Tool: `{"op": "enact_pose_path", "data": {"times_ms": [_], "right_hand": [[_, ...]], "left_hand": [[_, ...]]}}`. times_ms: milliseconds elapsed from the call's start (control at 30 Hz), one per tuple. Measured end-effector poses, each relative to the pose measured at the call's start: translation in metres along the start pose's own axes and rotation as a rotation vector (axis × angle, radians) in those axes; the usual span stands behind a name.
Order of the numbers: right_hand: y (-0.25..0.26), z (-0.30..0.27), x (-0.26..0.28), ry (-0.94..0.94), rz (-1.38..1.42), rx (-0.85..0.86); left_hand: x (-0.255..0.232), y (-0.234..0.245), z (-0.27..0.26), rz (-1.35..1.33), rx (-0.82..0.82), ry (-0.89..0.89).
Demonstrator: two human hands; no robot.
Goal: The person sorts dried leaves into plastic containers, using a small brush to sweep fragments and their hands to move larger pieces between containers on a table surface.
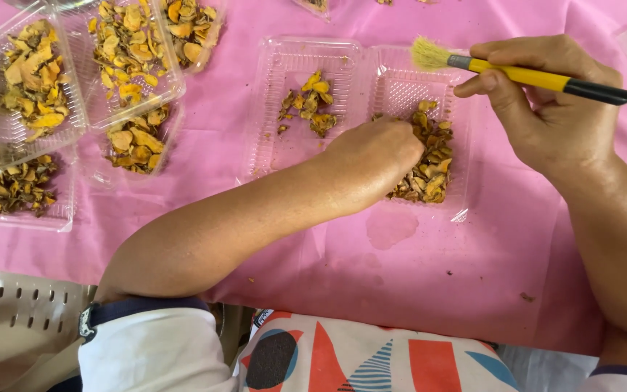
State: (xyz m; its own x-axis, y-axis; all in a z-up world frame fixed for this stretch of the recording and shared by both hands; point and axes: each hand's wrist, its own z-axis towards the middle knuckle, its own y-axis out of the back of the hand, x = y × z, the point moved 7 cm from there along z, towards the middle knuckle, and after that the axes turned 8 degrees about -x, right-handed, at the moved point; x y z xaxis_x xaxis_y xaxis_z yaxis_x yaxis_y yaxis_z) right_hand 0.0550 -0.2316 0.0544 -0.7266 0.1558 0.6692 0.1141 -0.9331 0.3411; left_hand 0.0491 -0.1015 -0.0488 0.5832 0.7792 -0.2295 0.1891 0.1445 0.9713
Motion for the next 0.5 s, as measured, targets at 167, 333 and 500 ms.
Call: {"op": "enact_pose_path", "data": {"times_ms": [167, 333, 500], "right_hand": [[-0.001, -0.002, 0.008, -0.015, -0.032, 0.012], [0.0, -0.004, 0.01, -0.019, -0.004, 0.016], [0.004, -0.006, 0.004, -0.042, -0.007, 0.018]], "left_hand": [[-0.005, -0.002, -0.006, -0.055, 0.119, 0.056], [0.0, 0.005, -0.005, -0.359, 0.222, 0.378], [0.002, 0.01, -0.012, -0.242, 0.14, 0.239]]}}
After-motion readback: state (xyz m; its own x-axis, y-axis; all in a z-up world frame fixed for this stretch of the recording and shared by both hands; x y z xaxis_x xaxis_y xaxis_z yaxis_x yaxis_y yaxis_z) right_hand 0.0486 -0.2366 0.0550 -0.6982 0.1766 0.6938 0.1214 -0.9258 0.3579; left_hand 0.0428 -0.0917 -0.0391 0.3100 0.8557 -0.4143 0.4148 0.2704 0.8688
